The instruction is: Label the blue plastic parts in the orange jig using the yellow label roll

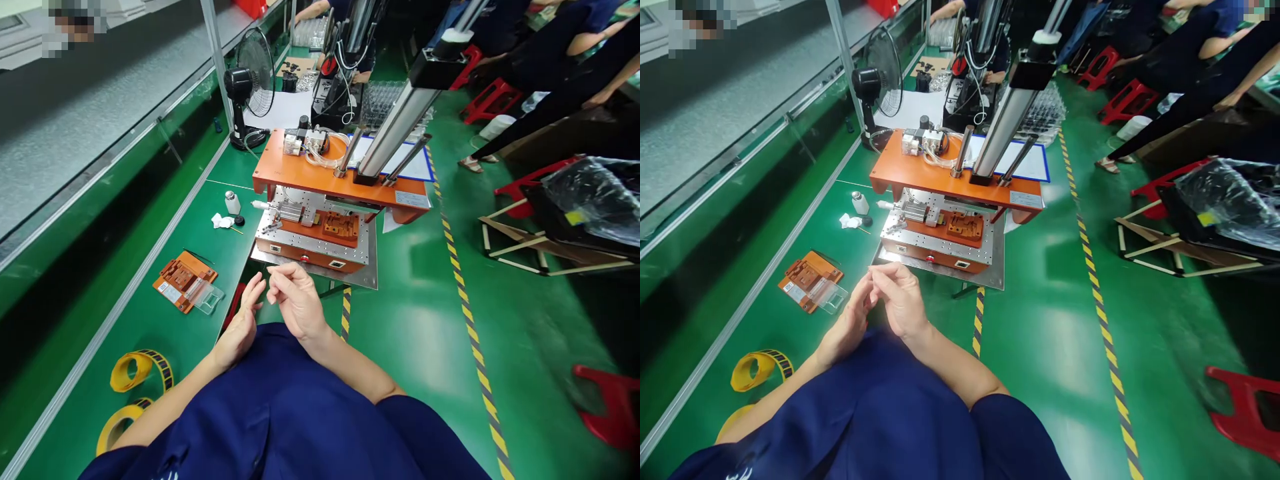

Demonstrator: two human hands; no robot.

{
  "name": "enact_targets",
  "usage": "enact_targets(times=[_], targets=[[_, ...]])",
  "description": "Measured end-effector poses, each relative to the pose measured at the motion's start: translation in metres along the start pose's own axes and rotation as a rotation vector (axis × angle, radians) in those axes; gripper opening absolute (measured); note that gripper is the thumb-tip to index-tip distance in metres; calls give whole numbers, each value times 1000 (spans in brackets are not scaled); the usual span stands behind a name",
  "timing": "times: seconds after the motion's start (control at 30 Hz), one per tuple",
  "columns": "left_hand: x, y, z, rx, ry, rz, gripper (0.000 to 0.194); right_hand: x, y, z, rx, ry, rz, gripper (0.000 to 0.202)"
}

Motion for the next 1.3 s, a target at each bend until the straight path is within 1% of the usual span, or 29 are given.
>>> enact_targets(times=[0.07, 0.1, 0.23, 0.37, 0.5, 0.63, 0.77, 0.87, 0.97, 1.3], targets=[[4, 0, 6, -62, -37, 17, 55, -8, 2, -2, -9, 70, -36, 14], [7, 0, 8, -67, -37, 25, 54, -10, 2, -4, -16, 92, -36, 15], [18, -1, 15, -17, 15, 45, 49, -14, 5, -11, -31, 111, -35, 17], [20, 0, 18, 5, 23, 12, 48, -14, 4, -19, -52, 170, -84, 17], [13, 0, 15, 3, 15, -8, 48, -15, 1, -29, 15, 332, -193, 20], [9, 0, 11, 11, 35, -18, 49, -12, -2, -43, 115, 393, -236, 5], [9, 0, 14, -4, 94, -56, 48, -4, -1, -54, 113, 343, -174, 12], [10, 0, 18, -23, 132, -86, 48, -1, 0, -56, 99, 290, -100, 17], [9, -2, 20, -26, 146, -94, 49, 1, 1, -55, 97, 254, -59, 18], [3, -4, 20, -33, 102, -83, 48, 1, 2, -61, 78, 351, -60, 17]])
Point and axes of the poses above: each hand's wrist, its own y-axis away from the middle knuckle, its own z-axis out of the palm, x = y × z, the point moved 4 cm from there along -y, towards the middle knuckle, and after that the axes turned 2 degrees about -x, right-handed, at the moved point
